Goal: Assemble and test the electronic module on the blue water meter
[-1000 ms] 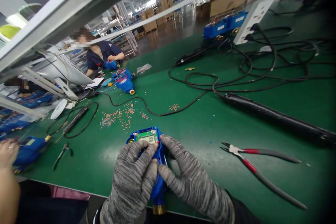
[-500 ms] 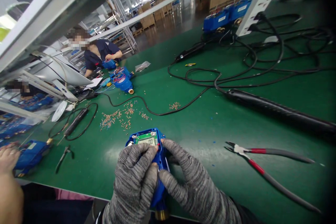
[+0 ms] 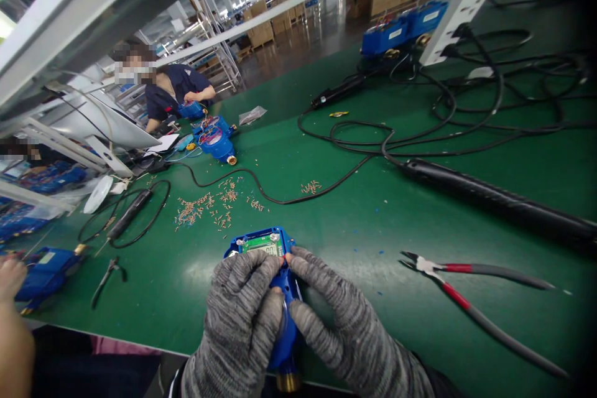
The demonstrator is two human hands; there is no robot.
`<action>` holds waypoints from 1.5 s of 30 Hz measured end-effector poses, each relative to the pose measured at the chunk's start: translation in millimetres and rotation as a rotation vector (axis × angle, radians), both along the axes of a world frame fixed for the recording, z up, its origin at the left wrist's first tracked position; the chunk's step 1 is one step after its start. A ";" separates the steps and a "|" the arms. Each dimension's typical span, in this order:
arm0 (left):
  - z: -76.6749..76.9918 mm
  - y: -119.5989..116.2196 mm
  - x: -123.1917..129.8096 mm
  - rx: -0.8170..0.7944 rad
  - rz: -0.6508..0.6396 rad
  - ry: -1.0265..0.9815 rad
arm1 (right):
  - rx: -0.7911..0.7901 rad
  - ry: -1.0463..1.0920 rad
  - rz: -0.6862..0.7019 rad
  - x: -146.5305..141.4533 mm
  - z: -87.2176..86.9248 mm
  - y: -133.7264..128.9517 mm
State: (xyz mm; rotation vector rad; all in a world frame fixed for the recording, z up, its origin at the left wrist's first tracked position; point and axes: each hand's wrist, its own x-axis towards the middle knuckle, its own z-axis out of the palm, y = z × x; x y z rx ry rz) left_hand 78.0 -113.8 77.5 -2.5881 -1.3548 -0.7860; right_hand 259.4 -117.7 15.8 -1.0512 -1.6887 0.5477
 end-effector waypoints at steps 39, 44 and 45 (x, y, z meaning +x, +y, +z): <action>-81.9 -68.3 21.8 -0.154 0.746 -0.920 | -0.704 0.688 0.624 -10.4 -12.6 -1.2; -80.3 -70.9 20.0 -0.196 0.721 -0.908 | -0.761 0.729 0.537 -13.6 -19.9 4.7; -79.7 -70.9 21.0 -0.191 0.715 -0.916 | -0.770 0.740 0.526 -14.0 -19.9 5.3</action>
